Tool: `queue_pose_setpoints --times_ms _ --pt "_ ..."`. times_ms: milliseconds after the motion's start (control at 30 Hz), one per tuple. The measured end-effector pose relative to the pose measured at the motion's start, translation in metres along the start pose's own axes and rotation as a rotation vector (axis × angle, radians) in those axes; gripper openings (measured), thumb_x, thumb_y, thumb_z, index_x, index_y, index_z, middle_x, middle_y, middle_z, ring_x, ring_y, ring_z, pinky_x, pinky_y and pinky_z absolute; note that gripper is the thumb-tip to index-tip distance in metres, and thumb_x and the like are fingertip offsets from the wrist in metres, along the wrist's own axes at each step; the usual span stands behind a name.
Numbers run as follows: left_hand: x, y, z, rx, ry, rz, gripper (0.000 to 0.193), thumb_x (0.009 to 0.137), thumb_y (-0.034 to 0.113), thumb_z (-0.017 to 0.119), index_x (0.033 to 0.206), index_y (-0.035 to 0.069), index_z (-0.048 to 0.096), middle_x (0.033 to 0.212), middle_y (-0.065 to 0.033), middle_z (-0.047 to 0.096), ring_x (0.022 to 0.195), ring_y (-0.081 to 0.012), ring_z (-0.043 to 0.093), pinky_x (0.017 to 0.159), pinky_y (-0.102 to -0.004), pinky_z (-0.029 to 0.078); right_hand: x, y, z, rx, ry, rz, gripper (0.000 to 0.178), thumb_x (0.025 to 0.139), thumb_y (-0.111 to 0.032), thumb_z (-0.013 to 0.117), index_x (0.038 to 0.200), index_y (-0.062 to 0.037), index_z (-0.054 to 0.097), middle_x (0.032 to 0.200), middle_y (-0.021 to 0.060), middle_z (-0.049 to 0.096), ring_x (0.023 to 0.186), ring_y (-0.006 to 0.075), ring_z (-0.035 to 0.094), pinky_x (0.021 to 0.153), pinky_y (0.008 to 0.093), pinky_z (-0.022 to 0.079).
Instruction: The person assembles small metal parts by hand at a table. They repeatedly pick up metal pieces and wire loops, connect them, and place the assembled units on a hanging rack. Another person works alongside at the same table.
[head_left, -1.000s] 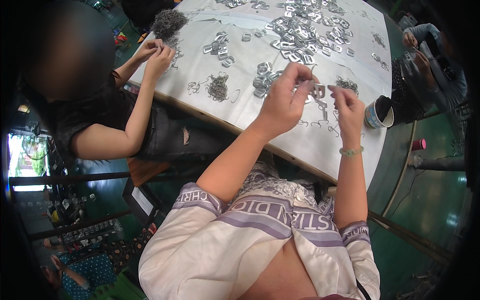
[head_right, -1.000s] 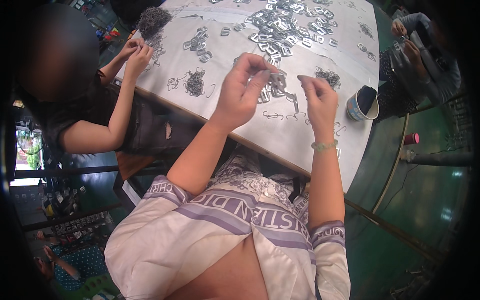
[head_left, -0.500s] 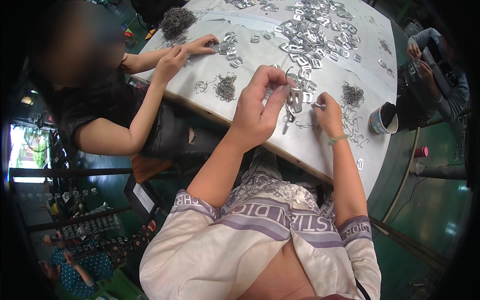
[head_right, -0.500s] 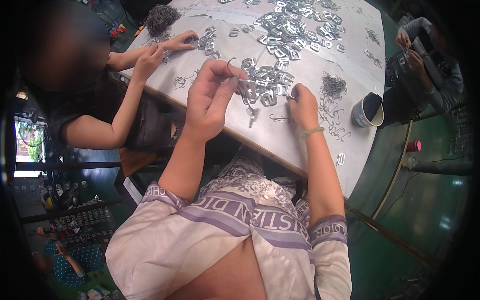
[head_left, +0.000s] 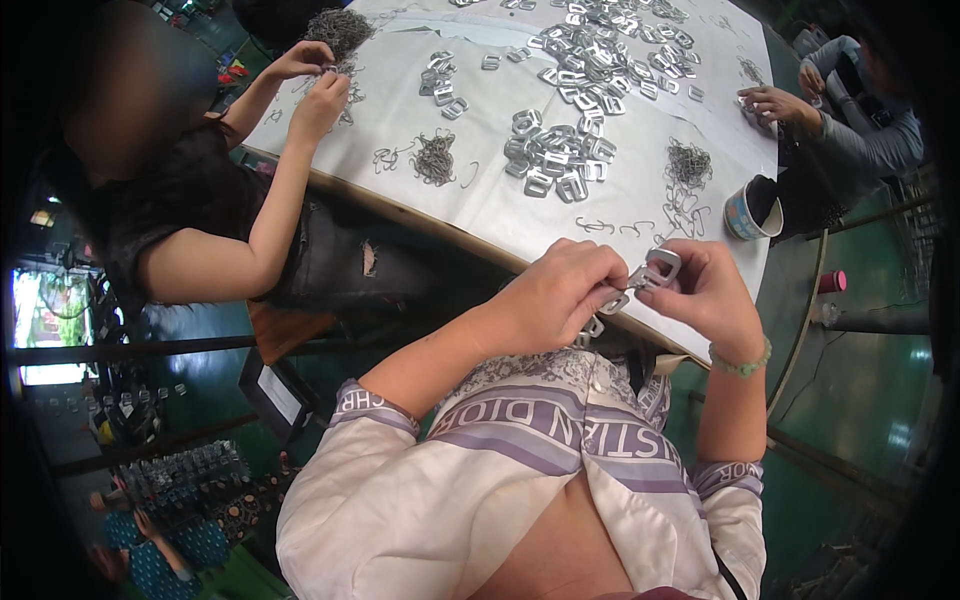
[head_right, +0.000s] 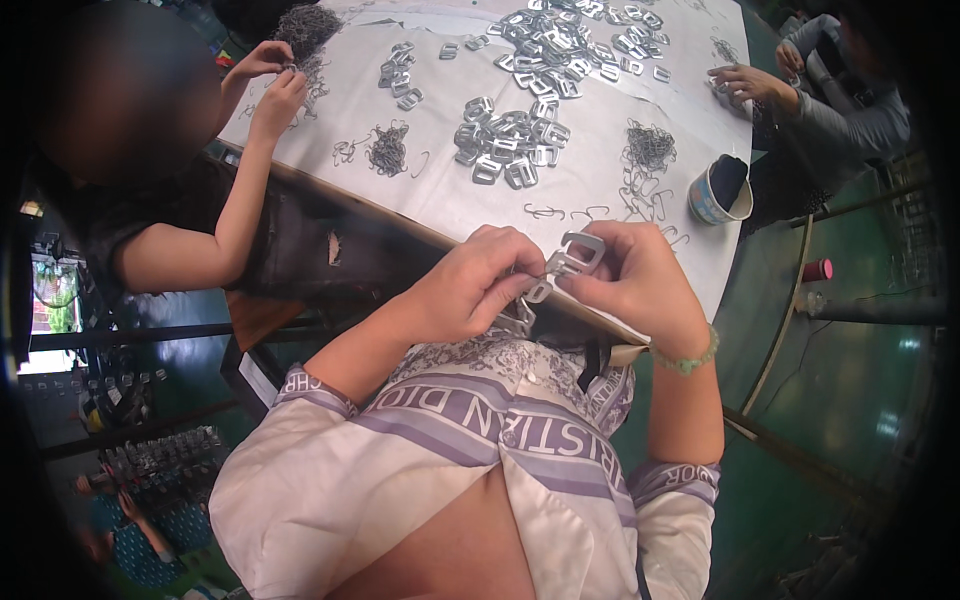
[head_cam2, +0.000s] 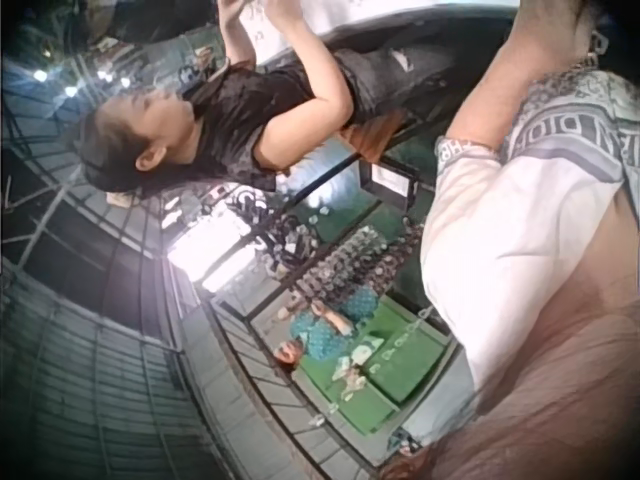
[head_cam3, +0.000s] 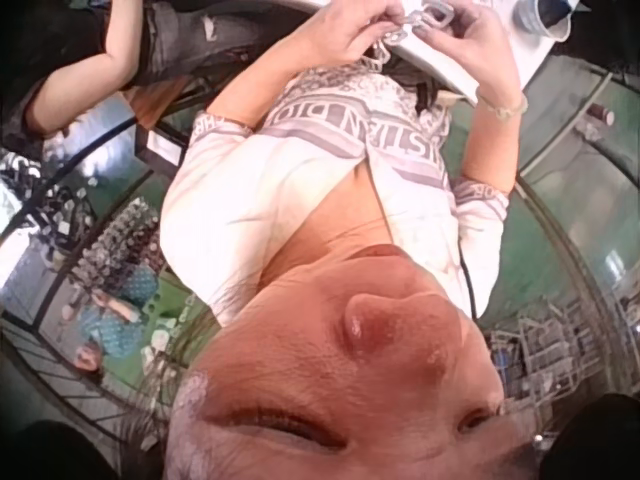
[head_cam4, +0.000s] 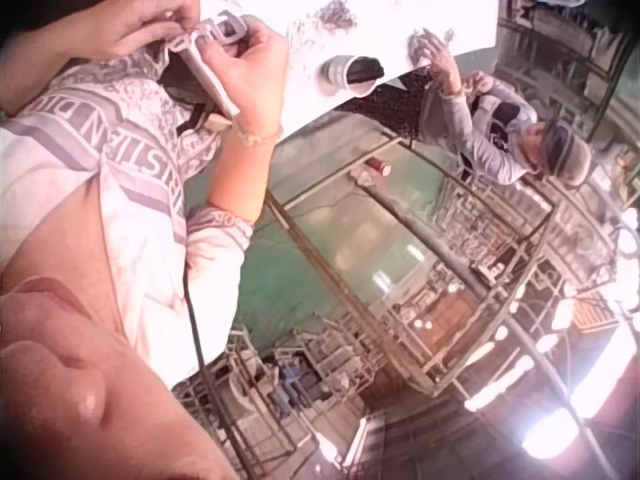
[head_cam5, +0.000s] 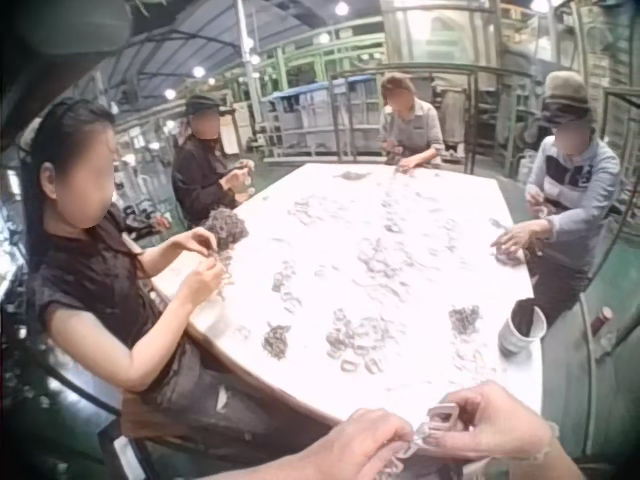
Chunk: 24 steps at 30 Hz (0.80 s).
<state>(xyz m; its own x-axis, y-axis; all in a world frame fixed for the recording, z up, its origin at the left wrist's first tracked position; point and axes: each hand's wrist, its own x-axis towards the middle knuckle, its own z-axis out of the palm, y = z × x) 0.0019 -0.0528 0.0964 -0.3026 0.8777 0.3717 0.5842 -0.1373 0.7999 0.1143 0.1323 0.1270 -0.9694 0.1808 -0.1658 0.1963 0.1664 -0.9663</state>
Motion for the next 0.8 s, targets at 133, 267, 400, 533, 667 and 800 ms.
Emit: queue_pose_setpoints --times_ms 133,267,400,533,667,800 --pt "-0.009 -0.004 0.009 0.063 -0.008 0.014 0.015 0.081 -0.001 0.058 0.094 0.004 0.053 0.082 -0.0103 0.056 0.079 -0.0293 0.054 0.081 -0.0377 0.04 -0.012 -0.007 0.003 -0.148 0.002 0.022 0.018 0.07 -0.01 0.072 0.08 0.002 0.063 0.06 -0.0046 0.053 0.054 0.001 0.042 0.047 0.0201 0.034" --pt "-0.016 -0.007 0.017 0.072 -0.003 -0.013 0.014 0.081 -0.001 0.059 0.094 0.004 0.054 0.082 -0.0102 0.056 0.079 -0.0299 0.054 0.081 -0.0382 0.04 -0.023 0.003 0.007 -0.266 0.024 0.007 0.017 0.07 -0.008 0.073 0.079 0.002 0.062 0.062 0.0004 0.055 0.052 0.0048 0.045 0.048 0.0214 0.037" --pt "-0.028 -0.017 0.029 0.022 -0.031 -0.063 0.014 0.081 0.0 0.059 0.094 0.005 0.054 0.084 -0.0105 0.057 0.081 -0.0295 0.055 0.082 -0.0383 0.04 -0.033 0.017 0.016 -0.269 0.143 -0.233 0.013 0.073 -0.001 0.07 0.081 0.003 0.061 0.07 0.0058 0.06 0.054 0.0094 0.052 0.05 0.0243 0.044" --pt "-0.04 -0.032 0.038 -0.049 -0.059 -0.106 0.012 0.081 0.001 0.06 0.092 0.003 0.056 0.086 -0.011 0.06 0.086 -0.0288 0.058 0.083 -0.0377 0.043 -0.04 0.03 0.035 -0.247 0.198 -0.233 0.011 0.076 0.005 0.067 0.085 0.0036 0.061 0.075 0.0086 0.063 0.062 0.0133 0.062 0.055 0.0254 0.05" --pt "-0.042 -0.049 0.034 -0.231 -0.144 -0.171 0.012 0.081 0.003 0.063 0.092 0.001 0.062 0.087 -0.012 0.064 0.084 -0.0271 0.062 0.077 -0.0353 0.048 -0.046 0.05 0.052 -0.239 0.253 -0.219 0.012 0.077 0.004 0.067 0.088 0.0031 0.062 0.077 0.0106 0.064 0.068 0.0175 0.067 0.059 0.0261 0.053" --pt "-0.021 -0.099 0.028 0.073 -0.009 -0.139 0.013 0.08 0.004 0.064 0.092 0.001 0.067 0.09 -0.0097 0.067 0.084 -0.0253 0.064 0.074 -0.0323 0.05 -0.047 0.063 0.06 -0.268 0.282 -0.213 0.013 0.076 0.004 0.068 0.088 0.0025 0.062 0.079 0.0113 0.065 0.069 0.019 0.067 0.06 0.0267 0.054"
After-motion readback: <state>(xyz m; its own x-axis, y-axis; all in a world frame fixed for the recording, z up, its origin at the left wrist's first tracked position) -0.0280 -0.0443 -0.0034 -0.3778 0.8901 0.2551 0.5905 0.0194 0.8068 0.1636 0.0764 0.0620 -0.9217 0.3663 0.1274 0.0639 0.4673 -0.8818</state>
